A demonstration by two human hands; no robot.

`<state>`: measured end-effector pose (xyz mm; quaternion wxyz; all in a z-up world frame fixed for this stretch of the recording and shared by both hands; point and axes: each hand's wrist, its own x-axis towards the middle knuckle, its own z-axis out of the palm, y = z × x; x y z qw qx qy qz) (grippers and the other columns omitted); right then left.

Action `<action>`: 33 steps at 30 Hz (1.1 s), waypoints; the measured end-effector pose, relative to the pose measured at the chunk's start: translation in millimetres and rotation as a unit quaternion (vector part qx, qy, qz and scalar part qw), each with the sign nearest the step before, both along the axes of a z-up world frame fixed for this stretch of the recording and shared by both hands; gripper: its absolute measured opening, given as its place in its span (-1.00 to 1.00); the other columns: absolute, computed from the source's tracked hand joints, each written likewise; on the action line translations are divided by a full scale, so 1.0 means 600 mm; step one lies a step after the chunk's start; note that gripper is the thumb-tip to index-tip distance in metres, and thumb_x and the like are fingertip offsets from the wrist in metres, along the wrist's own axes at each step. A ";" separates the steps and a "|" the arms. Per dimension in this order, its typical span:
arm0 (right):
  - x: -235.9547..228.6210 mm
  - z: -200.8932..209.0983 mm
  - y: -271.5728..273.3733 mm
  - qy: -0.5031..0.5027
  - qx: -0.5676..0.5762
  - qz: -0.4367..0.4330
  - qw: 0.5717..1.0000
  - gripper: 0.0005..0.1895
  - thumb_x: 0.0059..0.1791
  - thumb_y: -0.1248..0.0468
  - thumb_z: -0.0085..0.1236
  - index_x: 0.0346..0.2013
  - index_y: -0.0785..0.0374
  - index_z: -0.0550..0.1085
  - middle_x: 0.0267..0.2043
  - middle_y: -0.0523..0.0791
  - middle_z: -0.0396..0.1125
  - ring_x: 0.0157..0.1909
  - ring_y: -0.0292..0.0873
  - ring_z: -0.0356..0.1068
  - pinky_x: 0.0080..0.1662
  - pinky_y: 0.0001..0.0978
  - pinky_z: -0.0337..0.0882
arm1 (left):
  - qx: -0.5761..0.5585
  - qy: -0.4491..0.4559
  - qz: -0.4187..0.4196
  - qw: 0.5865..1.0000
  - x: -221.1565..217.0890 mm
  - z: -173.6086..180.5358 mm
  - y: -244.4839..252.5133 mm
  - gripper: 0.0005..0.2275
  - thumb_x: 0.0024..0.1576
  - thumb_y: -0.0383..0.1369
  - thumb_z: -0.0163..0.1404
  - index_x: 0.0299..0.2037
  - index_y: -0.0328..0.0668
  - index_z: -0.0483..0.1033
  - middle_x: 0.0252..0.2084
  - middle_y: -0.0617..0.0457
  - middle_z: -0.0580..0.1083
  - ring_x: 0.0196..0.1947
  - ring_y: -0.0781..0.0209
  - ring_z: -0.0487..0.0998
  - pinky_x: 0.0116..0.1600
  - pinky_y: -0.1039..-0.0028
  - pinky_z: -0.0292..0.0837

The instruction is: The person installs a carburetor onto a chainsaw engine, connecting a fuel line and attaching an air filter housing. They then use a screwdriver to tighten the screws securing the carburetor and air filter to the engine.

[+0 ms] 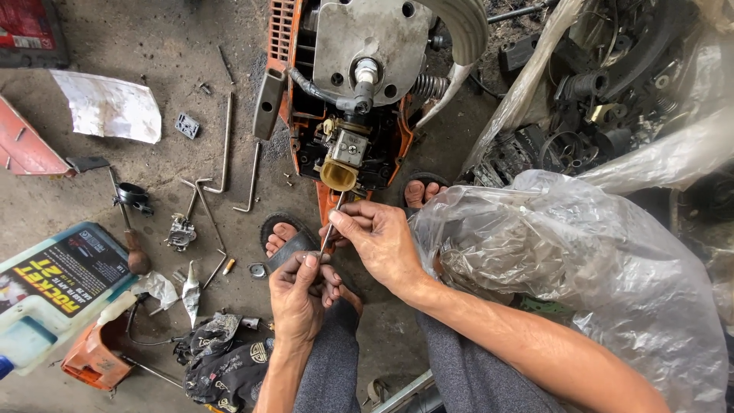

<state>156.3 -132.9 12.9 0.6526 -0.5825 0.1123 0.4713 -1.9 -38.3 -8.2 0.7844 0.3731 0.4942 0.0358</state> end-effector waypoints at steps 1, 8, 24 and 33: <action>-0.001 -0.001 0.000 0.003 0.000 -0.005 1.000 -0.75 0.05 0.20 0.13 -0.28 0.36 0.60 -0.34 -0.02 0.59 -0.35 -0.23 0.57 -0.16 -0.46 0.63 | 0.020 -0.010 -0.005 1.000 0.001 0.001 -0.002 -0.75 0.25 -0.34 0.05 -0.25 -0.51 0.49 -0.57 -0.27 0.51 -0.75 0.14 0.48 -0.71 0.61 0.31; 0.005 0.017 0.005 -0.005 -0.011 -0.014 1.000 -0.70 0.05 0.15 0.11 -0.30 0.35 0.61 -0.35 -0.04 0.59 -0.37 -0.25 0.56 -0.16 -0.48 0.63 | 0.116 -0.012 -0.057 0.992 0.014 0.019 0.001 -0.77 0.25 -0.37 0.03 -0.27 -0.52 0.48 -0.53 -0.34 0.53 -0.72 0.07 0.52 -0.67 0.55 0.39; -0.003 0.017 0.008 0.011 -0.012 -0.034 0.999 -0.71 0.03 0.15 0.12 -0.29 0.37 0.59 -0.37 0.00 0.59 -0.33 -0.16 0.60 -0.16 -0.40 0.64 | 0.394 -0.016 -0.232 0.889 0.026 0.047 0.002 -0.89 0.27 -0.47 -0.04 -0.21 -0.36 0.53 -0.41 -0.03 0.62 -0.58 0.32 0.63 -0.45 0.65 0.60; -0.005 0.016 0.008 0.032 -0.003 -0.042 0.999 -0.72 0.04 0.18 0.11 -0.29 0.40 0.56 -0.36 0.05 0.58 -0.34 -0.14 0.60 -0.18 -0.37 0.63 | 0.670 -0.052 -0.358 0.649 0.018 0.042 0.014 -0.86 0.27 -0.46 0.04 -0.09 -0.44 0.53 -0.34 -0.09 0.57 -0.50 0.17 0.58 -0.36 0.42 0.46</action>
